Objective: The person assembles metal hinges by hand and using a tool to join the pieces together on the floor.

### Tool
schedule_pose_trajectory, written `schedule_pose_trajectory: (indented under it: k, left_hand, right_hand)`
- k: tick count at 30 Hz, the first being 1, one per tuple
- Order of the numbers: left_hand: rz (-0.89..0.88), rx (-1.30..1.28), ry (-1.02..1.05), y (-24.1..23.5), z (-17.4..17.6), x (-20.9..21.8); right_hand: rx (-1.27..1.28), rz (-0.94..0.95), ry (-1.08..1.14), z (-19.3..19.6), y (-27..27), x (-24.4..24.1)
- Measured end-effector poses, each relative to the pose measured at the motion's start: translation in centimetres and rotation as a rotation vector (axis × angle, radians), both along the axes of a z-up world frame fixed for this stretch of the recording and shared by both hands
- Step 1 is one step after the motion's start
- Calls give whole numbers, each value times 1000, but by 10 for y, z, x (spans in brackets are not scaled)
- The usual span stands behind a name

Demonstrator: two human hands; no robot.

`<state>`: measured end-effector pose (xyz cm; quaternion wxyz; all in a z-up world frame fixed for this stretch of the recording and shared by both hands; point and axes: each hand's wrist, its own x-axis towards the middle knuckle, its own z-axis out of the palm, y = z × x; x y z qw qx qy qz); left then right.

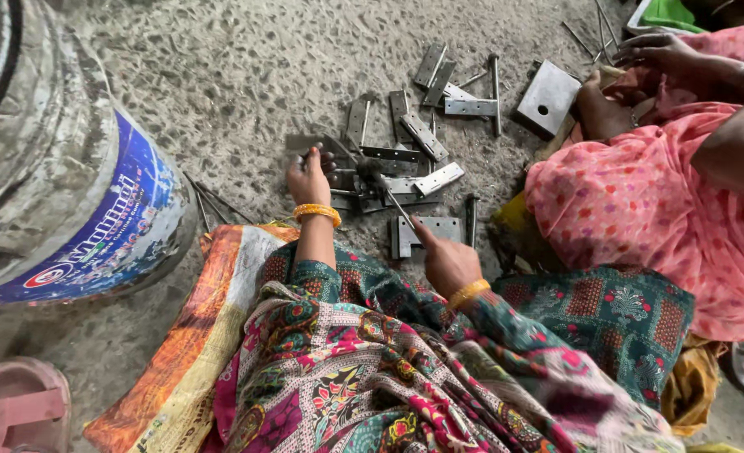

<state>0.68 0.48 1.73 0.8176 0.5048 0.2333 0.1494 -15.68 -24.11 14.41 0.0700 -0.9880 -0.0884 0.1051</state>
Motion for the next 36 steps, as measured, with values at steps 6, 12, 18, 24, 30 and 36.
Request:
schedule_pose_trajectory:
  k: [6,12,18,24,30,36]
  left_hand:
    - [50,1,-30,5,7,-9]
    - [41,46,-35,15,11,-25]
    - [12,-6,-24,29,3,-26]
    - [-30,-6,-4,26,16,-27]
    - [-69,-22,20,23,28,-31]
    - [-30,14,-46,17,17,-24]
  right_hand:
    - [123,-111,-13,35,-44,-38]
    - [189,-181,-223,16,-22,44]
    - [125,-181,-167,-48,21,116]
    - [76,-109,-85,-41,-5,25]
    - [51,-207,-71,-11,-68,-23]
    - [268,-352,-123,5,-84,-50]
